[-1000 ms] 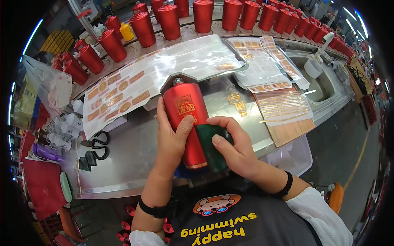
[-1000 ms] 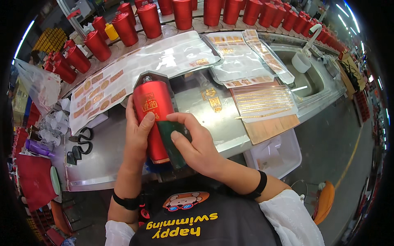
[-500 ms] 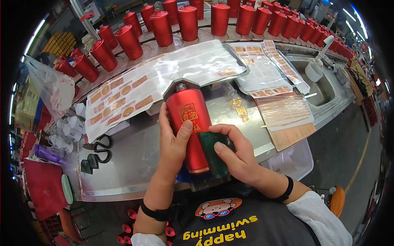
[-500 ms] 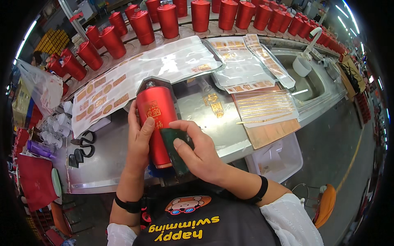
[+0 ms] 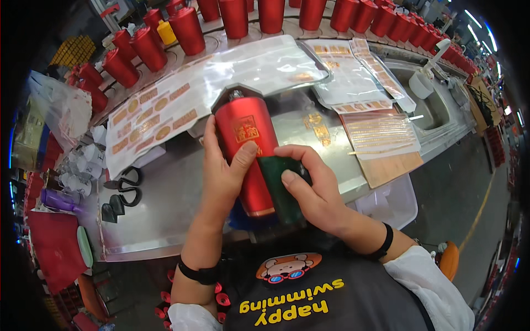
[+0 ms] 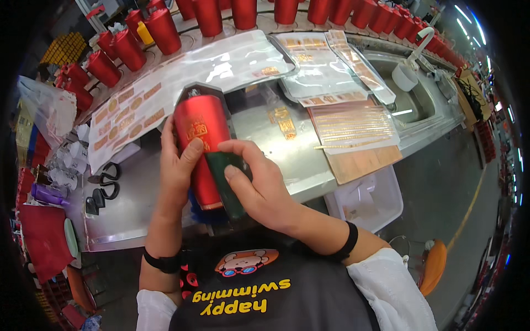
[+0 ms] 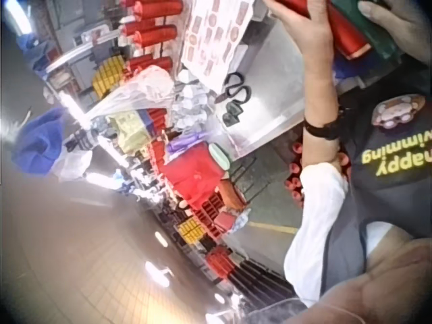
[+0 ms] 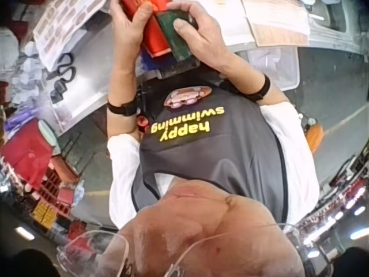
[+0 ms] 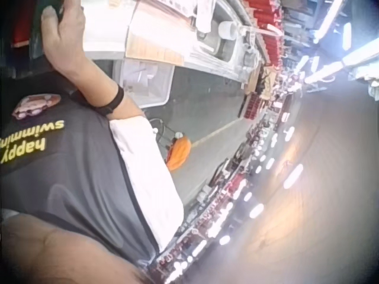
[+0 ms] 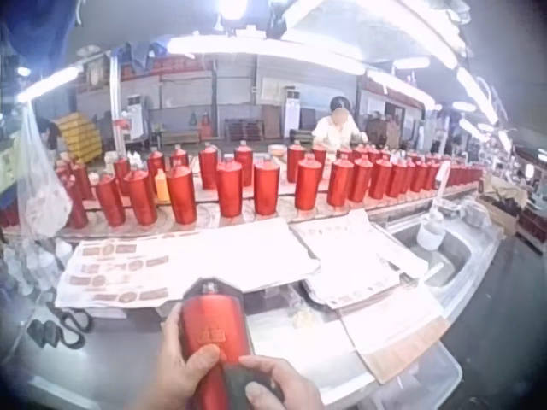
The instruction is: The recorder applies labels and decorative gold foil stickers to red bottles at a factory workstation.
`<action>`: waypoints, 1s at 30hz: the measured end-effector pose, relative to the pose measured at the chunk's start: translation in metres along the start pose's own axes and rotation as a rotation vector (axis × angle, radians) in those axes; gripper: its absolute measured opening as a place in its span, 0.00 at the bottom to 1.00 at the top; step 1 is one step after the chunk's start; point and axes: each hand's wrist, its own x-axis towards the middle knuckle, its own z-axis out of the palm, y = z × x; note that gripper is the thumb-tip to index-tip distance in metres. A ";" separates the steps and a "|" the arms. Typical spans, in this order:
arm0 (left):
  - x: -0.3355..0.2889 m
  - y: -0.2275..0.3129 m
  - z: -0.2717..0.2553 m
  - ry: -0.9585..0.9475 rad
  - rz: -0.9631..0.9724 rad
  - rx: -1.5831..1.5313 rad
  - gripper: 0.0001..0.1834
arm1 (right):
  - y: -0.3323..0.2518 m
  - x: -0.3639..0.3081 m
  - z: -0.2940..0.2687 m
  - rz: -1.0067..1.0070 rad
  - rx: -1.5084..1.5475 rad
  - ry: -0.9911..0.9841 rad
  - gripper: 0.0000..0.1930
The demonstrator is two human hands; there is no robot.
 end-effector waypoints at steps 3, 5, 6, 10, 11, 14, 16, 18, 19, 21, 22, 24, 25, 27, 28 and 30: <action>0.000 0.009 0.003 -0.020 -0.045 -0.121 0.48 | 0.003 0.000 0.000 -0.007 0.045 0.007 0.17; 0.001 0.008 0.001 -0.034 -0.033 -0.102 0.48 | 0.002 0.000 0.001 0.012 0.039 0.006 0.17; 0.002 0.008 0.001 -0.035 -0.035 -0.102 0.48 | 0.003 0.000 0.001 0.015 0.043 0.007 0.17; 0.000 0.011 0.002 -0.033 -0.027 -0.100 0.48 | 0.002 -0.001 0.002 0.024 0.065 0.010 0.17; 0.000 0.012 0.002 -0.037 -0.029 -0.105 0.48 | 0.002 -0.002 0.002 0.026 0.064 0.010 0.17; -0.002 0.006 0.003 -0.017 -0.030 -0.141 0.48 | 0.002 -0.002 0.002 0.044 0.092 0.016 0.17; 0.000 0.004 0.000 -0.034 -0.040 -0.200 0.48 | 0.002 -0.001 0.003 0.032 0.086 0.008 0.17; 0.001 0.005 0.000 -0.051 -0.048 -0.258 0.48 | 0.001 -0.001 0.002 0.029 0.070 0.011 0.17; 0.002 0.008 0.001 -0.056 -0.054 -0.219 0.48 | 0.001 0.000 0.002 0.022 0.055 0.011 0.17; 0.002 0.011 0.003 -0.059 -0.050 -0.177 0.49 | 0.001 -0.002 0.001 0.003 0.021 0.013 0.17; 0.001 0.011 0.002 -0.059 -0.054 -0.159 0.49 | 0.001 -0.002 0.001 -0.014 -0.014 0.018 0.17; 0.000 -0.002 -0.002 -0.008 -0.036 -0.032 0.51 | 0.001 -0.001 0.002 -0.023 -0.006 0.014 0.17; 0.000 -0.001 -0.002 -0.009 -0.024 -0.030 0.51 | 0.001 -0.003 0.001 -0.008 0.001 0.009 0.17; 0.000 0.002 0.001 -0.022 -0.053 -0.053 0.51 | 0.002 -0.003 0.000 -0.045 -0.027 0.018 0.17; -0.001 0.002 0.001 -0.021 -0.047 -0.051 0.51 | 0.002 -0.003 0.000 -0.028 -0.015 0.015 0.17; -0.002 0.003 0.000 -0.028 -0.056 -0.043 0.52 | 0.002 -0.002 0.001 -0.018 -0.001 0.011 0.17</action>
